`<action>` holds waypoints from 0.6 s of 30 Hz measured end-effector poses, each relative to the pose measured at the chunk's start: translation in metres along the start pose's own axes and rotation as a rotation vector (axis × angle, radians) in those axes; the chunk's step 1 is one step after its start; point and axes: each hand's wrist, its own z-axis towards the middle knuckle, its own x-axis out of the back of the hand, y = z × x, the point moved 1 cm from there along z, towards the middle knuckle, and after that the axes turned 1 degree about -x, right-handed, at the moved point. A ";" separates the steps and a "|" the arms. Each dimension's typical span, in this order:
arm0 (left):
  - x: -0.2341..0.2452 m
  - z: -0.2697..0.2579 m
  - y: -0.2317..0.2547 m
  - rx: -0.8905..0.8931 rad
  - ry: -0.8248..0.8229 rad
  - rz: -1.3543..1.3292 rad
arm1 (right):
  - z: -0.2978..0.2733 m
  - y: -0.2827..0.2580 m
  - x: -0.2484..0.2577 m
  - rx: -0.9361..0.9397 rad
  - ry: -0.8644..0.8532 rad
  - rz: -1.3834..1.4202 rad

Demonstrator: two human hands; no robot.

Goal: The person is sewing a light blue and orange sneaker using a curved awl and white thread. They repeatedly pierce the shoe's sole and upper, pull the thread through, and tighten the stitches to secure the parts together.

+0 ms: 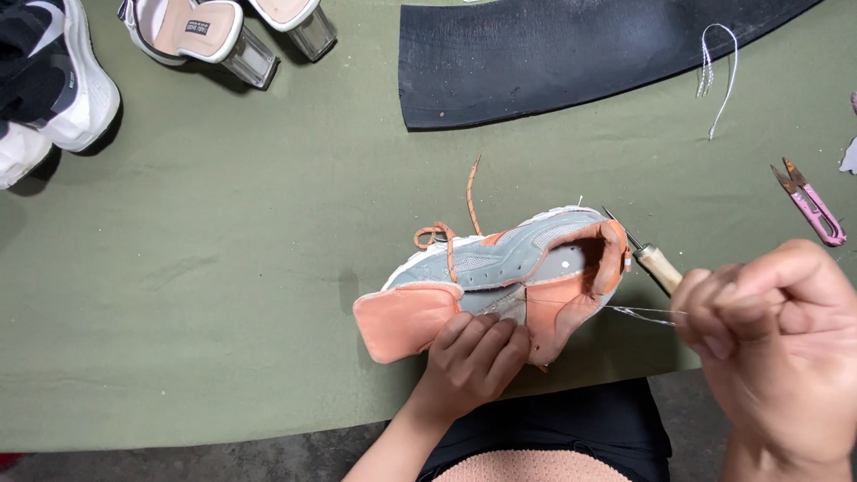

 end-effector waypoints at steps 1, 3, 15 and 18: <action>0.000 0.000 0.000 0.003 -0.006 -0.003 | 0.001 -0.002 0.004 0.007 -0.030 0.006; 0.003 0.006 0.000 0.023 -0.010 -0.045 | 0.000 0.009 0.026 0.039 -0.016 -0.046; 0.015 0.051 -0.028 0.631 -0.583 -0.379 | 0.057 -0.021 -0.026 0.138 -0.004 -0.101; -0.010 0.051 -0.034 0.494 -0.816 -0.182 | 0.078 -0.038 -0.060 0.169 -0.062 -0.066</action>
